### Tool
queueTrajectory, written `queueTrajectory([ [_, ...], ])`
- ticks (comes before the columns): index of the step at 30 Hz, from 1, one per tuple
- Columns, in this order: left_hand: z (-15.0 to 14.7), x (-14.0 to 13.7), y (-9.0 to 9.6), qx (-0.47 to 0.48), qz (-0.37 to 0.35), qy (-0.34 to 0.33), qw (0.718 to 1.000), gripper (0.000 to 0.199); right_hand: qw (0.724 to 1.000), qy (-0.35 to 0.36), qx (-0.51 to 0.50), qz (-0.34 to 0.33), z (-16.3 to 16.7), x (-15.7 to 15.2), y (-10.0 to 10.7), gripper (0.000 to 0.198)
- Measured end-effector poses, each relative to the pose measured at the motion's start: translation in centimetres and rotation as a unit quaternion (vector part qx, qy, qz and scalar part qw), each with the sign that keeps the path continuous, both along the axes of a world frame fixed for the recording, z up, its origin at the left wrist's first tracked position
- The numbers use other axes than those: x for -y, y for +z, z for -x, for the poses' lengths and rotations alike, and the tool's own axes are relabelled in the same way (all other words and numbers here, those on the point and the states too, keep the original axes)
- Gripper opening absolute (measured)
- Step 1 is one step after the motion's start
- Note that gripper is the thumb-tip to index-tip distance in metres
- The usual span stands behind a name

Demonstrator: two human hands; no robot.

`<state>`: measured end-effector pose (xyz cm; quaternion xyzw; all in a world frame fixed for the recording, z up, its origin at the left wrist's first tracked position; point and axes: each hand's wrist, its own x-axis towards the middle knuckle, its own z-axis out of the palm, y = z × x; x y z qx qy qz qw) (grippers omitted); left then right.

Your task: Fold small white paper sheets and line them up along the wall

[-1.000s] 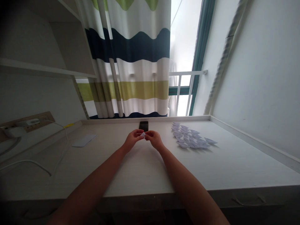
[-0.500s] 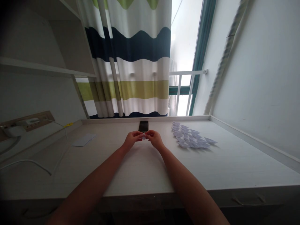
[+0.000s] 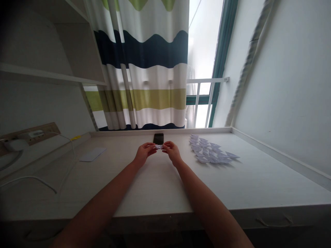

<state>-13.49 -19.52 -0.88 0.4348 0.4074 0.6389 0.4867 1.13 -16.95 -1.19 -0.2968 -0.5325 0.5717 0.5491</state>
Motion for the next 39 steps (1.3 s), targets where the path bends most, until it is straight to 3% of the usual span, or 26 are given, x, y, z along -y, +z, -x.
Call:
queueTrajectory([
  [13, -1.0, 0.1, 0.1, 0.016, -0.038, 0.061, 0.997, 0.013, 0.993, 0.001, -0.106, 0.052, 0.8, -0.4, -0.6, 0.028],
  [21, -1.1, 0.8, 0.2, -0.106, -0.103, 0.017, 0.989, 0.018, 0.993, -0.003, -0.101, 0.061, 0.4, -0.6, -0.8, 0.026],
  [27, -0.5, 0.5, -0.2, -0.217, -0.144, 0.032, 0.965, 0.031, 0.996, 0.005, -0.081, 0.048, 0.4, -0.7, -0.9, 0.028],
  [32, -0.1, 0.6, -0.2, -0.295, -0.156, 0.035, 0.942, 0.018, 0.997, 0.007, -0.065, 0.047, 0.5, -0.6, -0.9, 0.028],
  [39, 0.5, 0.4, -0.3, -0.315, -0.155, 0.036, 0.936, 0.016, 0.998, 0.02, -0.045, 0.046, 0.5, -0.5, -0.9, 0.026],
])
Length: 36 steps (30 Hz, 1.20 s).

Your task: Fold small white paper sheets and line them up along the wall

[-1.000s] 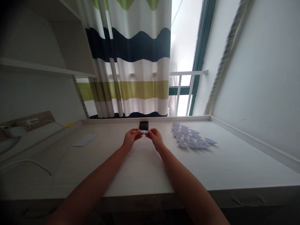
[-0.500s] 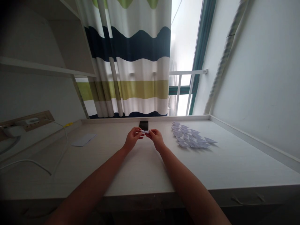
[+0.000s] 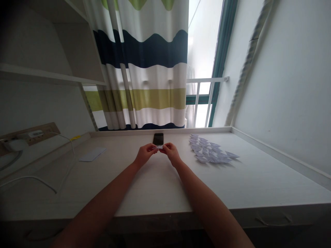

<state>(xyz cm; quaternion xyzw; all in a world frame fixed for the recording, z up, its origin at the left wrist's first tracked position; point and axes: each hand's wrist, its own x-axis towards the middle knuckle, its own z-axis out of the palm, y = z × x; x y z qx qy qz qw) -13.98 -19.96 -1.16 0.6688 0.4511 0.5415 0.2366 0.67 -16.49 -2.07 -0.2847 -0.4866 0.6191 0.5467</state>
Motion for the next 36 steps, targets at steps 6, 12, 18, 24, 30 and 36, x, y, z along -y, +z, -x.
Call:
queueTrajectory([
  [6, 0.1, -0.2, -0.1, 0.018, 0.012, -0.002, 1.0, 0.016, 1.0, 0.001, 0.003, -0.004, 0.0, 0.1, 0.1, 0.025],
  [12, 0.1, -0.5, -0.2, 0.088, 0.042, -0.038, 0.995, 0.022, 0.998, 0.027, 0.022, -0.046, -0.2, 0.7, 0.4, 0.029],
  [18, -0.1, -0.4, 0.1, 0.141, 0.093, -0.059, 0.984, 0.026, 0.998, 0.029, 0.017, -0.045, -0.4, 0.5, 0.2, 0.034],
  [24, -0.2, -0.4, 0.1, 0.158, 0.106, -0.06, 0.98, 0.026, 1.0, 0.015, -0.006, -0.012, -0.2, 0.7, 0.4, 0.037],
  [30, -0.4, -0.7, 0.0, 0.167, 0.07, -0.041, 0.983, 0.028, 1.0, 0.002, -0.028, 0.002, 0.1, 1.0, 0.7, 0.037],
  [36, -0.8, -0.4, 0.5, 0.195, 0.067, -0.015, 0.978, 0.033, 0.999, -0.011, -0.052, -0.002, 0.4, 1.1, 0.9, 0.038],
])
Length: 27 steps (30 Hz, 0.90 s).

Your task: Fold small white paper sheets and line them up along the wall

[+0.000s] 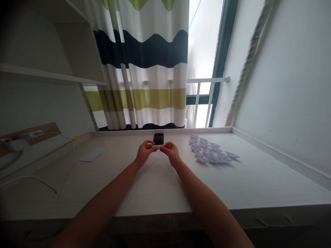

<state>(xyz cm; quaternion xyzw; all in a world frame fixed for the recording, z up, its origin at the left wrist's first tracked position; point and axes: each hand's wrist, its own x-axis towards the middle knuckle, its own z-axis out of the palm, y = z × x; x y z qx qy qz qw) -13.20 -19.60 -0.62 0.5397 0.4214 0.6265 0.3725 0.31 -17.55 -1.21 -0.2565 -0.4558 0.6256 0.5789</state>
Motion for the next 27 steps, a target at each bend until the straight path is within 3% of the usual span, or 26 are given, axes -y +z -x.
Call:
queueTrajectory([
  [7, 0.02, 0.35, 0.5, -0.022, -0.018, 0.006, 1.0, 0.029, 1.0, 0.01, -0.003, -0.004, -0.05, 0.4, 0.42, 0.035],
  [16, -0.1, 0.59, 0.49, -0.045, -0.027, -0.005, 0.999, 0.028, 0.99, 0.014, 0.132, -0.05, -0.18, 0.45, 0.44, 0.026],
  [27, 0.12, 0.19, -0.2, -0.033, 0.012, -0.049, 0.998, 0.033, 0.997, 0.035, 0.069, -0.023, -0.45, 0.13, 0.16, 0.022],
])
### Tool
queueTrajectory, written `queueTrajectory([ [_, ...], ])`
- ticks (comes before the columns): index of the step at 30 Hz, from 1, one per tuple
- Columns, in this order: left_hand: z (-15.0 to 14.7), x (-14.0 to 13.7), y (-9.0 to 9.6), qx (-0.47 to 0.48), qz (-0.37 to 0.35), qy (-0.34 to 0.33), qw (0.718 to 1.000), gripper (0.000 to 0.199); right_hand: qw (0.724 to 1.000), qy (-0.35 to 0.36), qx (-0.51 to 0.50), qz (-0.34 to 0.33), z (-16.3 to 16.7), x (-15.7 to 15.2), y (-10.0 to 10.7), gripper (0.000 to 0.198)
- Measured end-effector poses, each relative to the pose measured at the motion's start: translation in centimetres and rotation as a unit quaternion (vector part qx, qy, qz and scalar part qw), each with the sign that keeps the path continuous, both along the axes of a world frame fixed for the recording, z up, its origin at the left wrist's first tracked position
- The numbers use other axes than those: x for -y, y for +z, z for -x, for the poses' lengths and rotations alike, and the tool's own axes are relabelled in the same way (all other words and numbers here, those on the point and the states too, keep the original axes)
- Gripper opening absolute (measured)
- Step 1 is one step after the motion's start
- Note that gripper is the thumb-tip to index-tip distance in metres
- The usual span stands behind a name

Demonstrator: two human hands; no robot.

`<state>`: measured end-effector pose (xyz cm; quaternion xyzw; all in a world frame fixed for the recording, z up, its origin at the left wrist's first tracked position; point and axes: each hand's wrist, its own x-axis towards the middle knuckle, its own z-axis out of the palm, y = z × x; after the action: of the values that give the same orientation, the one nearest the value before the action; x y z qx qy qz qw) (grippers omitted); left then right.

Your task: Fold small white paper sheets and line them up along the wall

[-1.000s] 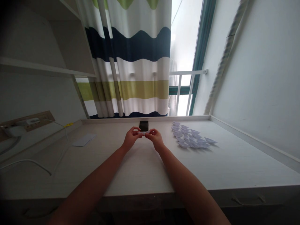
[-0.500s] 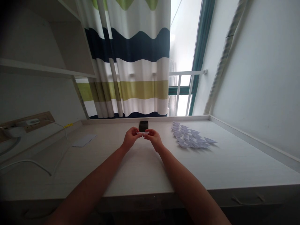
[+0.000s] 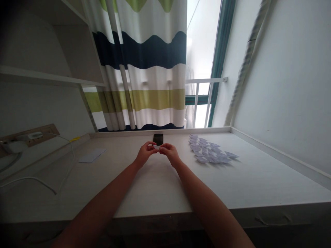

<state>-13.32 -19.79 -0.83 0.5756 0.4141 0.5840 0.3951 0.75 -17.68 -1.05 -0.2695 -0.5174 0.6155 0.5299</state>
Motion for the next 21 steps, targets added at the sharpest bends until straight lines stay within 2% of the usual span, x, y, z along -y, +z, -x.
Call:
queueTrajectory([
  [14, 0.08, -0.01, 0.23, -0.017, -0.017, 0.028, 0.999, 0.028, 0.998, 0.004, 0.047, -0.035, 0.16, -0.36, -0.48, 0.026],
  [21, 0.58, -0.63, -0.04, 0.007, -0.01, -0.005, 1.0, 0.027, 0.997, 0.003, 0.073, -0.028, -0.12, -0.01, 0.21, 0.026],
])
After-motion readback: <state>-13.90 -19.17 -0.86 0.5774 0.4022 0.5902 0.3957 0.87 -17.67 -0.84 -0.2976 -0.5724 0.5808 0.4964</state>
